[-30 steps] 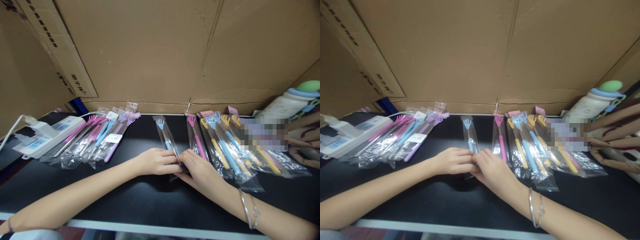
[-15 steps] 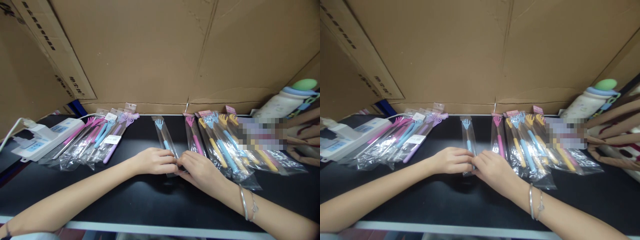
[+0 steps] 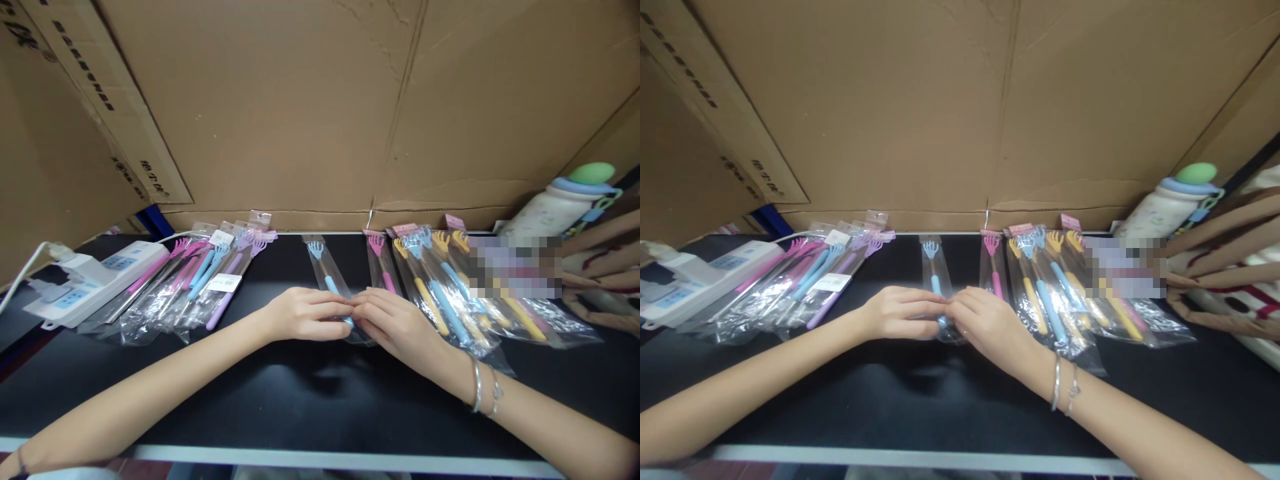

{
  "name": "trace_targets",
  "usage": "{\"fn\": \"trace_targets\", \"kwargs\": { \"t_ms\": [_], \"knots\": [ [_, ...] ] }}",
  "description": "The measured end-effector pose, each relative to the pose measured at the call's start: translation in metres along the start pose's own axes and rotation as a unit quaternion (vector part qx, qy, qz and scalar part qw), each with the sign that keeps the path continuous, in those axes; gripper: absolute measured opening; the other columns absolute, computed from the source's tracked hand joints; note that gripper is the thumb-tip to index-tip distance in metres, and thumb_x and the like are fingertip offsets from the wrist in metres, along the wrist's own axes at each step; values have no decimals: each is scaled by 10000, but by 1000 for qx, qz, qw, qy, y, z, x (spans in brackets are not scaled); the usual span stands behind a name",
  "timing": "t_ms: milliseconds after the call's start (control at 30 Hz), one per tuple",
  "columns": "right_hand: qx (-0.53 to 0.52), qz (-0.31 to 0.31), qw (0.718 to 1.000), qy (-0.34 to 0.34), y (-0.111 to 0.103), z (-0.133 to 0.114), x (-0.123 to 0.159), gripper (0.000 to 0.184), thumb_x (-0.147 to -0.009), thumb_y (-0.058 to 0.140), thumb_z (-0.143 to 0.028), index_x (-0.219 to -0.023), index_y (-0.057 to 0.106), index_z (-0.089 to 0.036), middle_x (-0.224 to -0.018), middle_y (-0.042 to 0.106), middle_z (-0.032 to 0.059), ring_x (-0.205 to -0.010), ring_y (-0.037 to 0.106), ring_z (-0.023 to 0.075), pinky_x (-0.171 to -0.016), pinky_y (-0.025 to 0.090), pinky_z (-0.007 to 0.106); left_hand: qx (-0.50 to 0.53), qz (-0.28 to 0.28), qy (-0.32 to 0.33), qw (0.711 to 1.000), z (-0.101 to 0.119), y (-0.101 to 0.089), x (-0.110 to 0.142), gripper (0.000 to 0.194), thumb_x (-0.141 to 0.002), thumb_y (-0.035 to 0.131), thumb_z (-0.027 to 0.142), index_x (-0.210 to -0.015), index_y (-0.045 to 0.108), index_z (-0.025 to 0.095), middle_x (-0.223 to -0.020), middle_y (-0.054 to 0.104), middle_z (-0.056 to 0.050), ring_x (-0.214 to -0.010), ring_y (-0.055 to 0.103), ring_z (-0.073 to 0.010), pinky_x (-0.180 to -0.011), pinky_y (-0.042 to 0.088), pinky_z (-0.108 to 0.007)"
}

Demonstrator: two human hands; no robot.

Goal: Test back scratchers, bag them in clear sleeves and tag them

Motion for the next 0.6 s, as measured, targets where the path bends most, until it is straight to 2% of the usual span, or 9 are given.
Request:
{"fn": "trace_targets", "kwargs": {
  "t_ms": [100, 167, 300, 433, 533, 600],
  "knots": [
    [-29, 39, 999, 11, -15, 4, -5, 175, -895, 471, -98, -1019, 557, -186, -959, 669, 46, -897, 617, 154, -911, 481, 373, 17, -12, -13, 1000, -7, -8, -9, 69, -884, 572, 202, -877, 636, 176, -1014, 720, -25, -930, 682, -156, -736, 561, -217],
    [-47, 78, 995, 28, -32, 7, -12, 174, -888, 507, -114, -1025, 558, -210, -931, 677, 19, -869, 632, 135, -890, 498, 333, 47, 0, -38, 998, -17, -16, -17, 87, -899, 543, 183, -906, 629, 170, -1026, 715, -47, -951, 674, -156, -773, 561, -232],
    [-64, 157, 983, 71, -70, 11, -39, 85, -865, 559, -142, -880, 573, -225, -792, 661, -17, -726, 636, 102, -666, 520, 216, 115, 87, -81, 986, -40, -43, -40, 100, -896, 530, 146, -922, 625, 158, -941, 720, -59, -881, 675, -133, -775, 546, -229],
    [-147, 230, 954, 124, -101, 22, -69, 41, -840, 602, -198, -840, 563, -211, -765, 631, -28, -707, 635, 102, -636, 518, 220, 84, 154, -180, 968, -66, -69, -61, 63, -859, 585, 140, -894, 626, 174, -853, 708, 12, -758, 664, -83, -698, 520, -170],
    [-264, 242, 921, 155, -105, 34, -88, 83, -849, 597, -268, -876, 551, -205, -758, 608, -39, -686, 626, 90, -630, 522, 224, 105, 202, -268, 936, -86, -82, -70, 48, -863, 591, 221, -883, 616, 185, -806, 676, 40, -714, 657, -68, -595, 490, -133],
    [-330, 229, 900, 172, -99, 43, -98, 123, -844, 601, -295, -894, 535, -204, -737, 594, -47, -660, 618, 82, -625, 524, 227, 142, 219, -319, 911, -102, -81, -69, 107, -872, 578, 291, -891, 604, 189, -745, 645, 48, -653, 643, -60, -539, 465, -125]
  ]
}}
Point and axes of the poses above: each hand's wrist, its own x-axis away from the middle knuckle, its own y-axis out of the palm, z = x × y, the point moved 8 cm from there along -x, towards the middle knuckle
